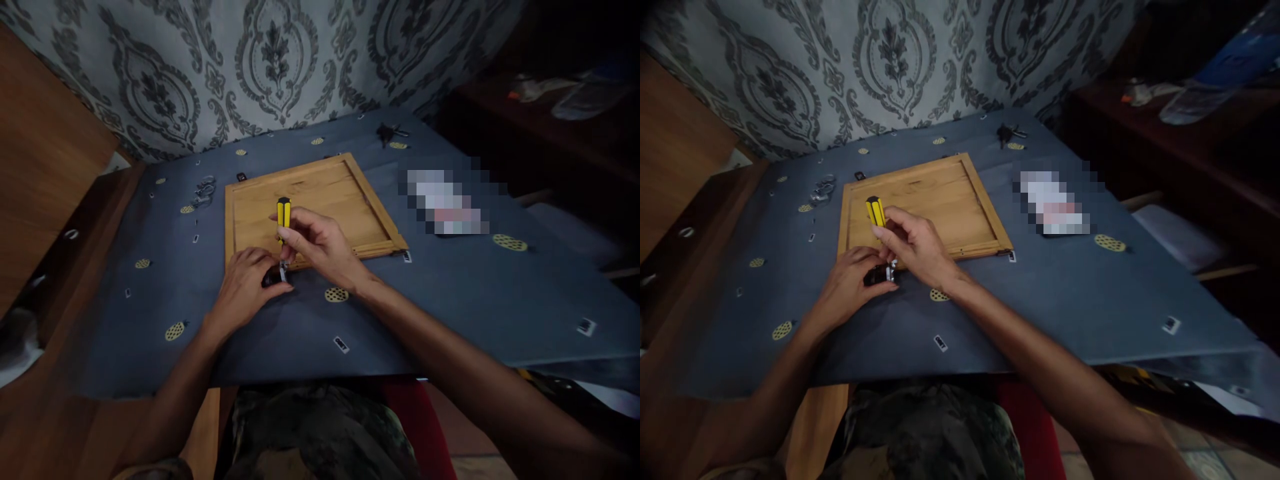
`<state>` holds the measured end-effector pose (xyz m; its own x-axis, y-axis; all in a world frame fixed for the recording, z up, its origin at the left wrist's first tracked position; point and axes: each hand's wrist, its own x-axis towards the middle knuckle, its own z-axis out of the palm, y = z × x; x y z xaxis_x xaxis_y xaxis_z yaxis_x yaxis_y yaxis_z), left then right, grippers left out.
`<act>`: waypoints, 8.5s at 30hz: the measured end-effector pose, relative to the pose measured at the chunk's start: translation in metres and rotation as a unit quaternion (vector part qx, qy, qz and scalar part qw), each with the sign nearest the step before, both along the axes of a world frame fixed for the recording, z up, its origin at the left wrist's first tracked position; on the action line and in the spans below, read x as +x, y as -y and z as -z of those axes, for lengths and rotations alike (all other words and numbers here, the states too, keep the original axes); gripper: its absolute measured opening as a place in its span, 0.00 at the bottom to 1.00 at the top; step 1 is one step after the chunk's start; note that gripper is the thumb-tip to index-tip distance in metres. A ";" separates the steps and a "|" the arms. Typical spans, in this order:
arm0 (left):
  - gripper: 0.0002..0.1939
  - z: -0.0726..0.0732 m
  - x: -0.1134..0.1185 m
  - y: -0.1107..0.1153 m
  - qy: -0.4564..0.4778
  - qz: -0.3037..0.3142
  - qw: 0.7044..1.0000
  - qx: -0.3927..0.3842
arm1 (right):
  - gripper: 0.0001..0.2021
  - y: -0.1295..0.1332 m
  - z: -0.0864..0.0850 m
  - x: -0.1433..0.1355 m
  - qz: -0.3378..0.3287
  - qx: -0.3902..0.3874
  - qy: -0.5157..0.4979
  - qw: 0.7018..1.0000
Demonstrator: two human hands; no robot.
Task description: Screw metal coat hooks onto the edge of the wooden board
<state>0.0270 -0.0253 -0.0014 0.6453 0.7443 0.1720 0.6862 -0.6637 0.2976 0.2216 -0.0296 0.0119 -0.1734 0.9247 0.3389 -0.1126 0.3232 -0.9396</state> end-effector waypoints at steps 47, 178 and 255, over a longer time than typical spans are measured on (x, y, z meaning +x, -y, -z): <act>0.21 0.000 -0.002 0.002 0.030 0.025 0.999 0.015 | 0.22 0.003 -0.009 0.012 0.090 0.009 -0.082 0.993; 0.19 0.004 -0.002 -0.003 0.026 0.023 0.999 0.009 | 0.22 -0.006 -0.010 -0.003 -0.003 0.013 -0.024 1.000; 0.23 0.006 -0.003 -0.001 0.045 0.023 0.998 0.020 | 0.18 -0.002 -0.008 0.001 0.019 0.053 0.004 0.998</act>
